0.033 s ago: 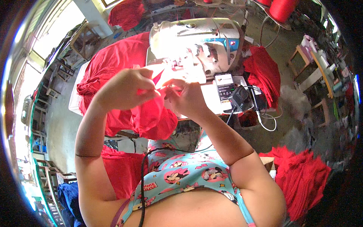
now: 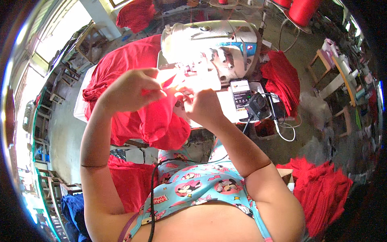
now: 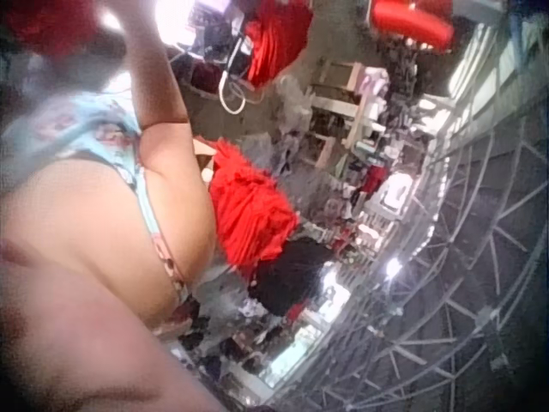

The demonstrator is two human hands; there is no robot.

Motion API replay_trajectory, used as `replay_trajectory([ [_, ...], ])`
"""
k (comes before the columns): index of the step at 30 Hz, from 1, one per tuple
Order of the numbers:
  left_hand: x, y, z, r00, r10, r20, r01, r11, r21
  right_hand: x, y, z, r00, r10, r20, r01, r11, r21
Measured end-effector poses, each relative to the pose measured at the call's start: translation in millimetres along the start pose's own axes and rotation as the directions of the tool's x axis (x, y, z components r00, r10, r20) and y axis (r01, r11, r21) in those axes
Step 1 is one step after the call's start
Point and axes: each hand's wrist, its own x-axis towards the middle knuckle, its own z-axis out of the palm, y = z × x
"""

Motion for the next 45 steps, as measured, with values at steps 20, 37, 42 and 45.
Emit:
replay_trajectory([
  [20,-17,-40,10,0.996,0.072,0.049,-0.055,0.959,-0.279,20,72,100,0.933,-0.333,-0.134,0.336,0.942,-0.002],
  [37,25,-50,-17,0.997,-0.072,-0.007,0.071,0.995,-0.074,62,103,77,0.889,-0.304,-0.342,0.352,0.932,0.087],
  [42,26,-39,-18,0.997,-0.082,-0.004,0.082,0.996,-0.033,58,94,83,0.895,-0.181,-0.408,0.294,0.927,0.235],
  [45,16,-40,-16,0.995,-0.096,0.041,0.095,0.995,0.026,57,114,93,0.834,-0.292,-0.468,0.374,0.923,0.089],
])
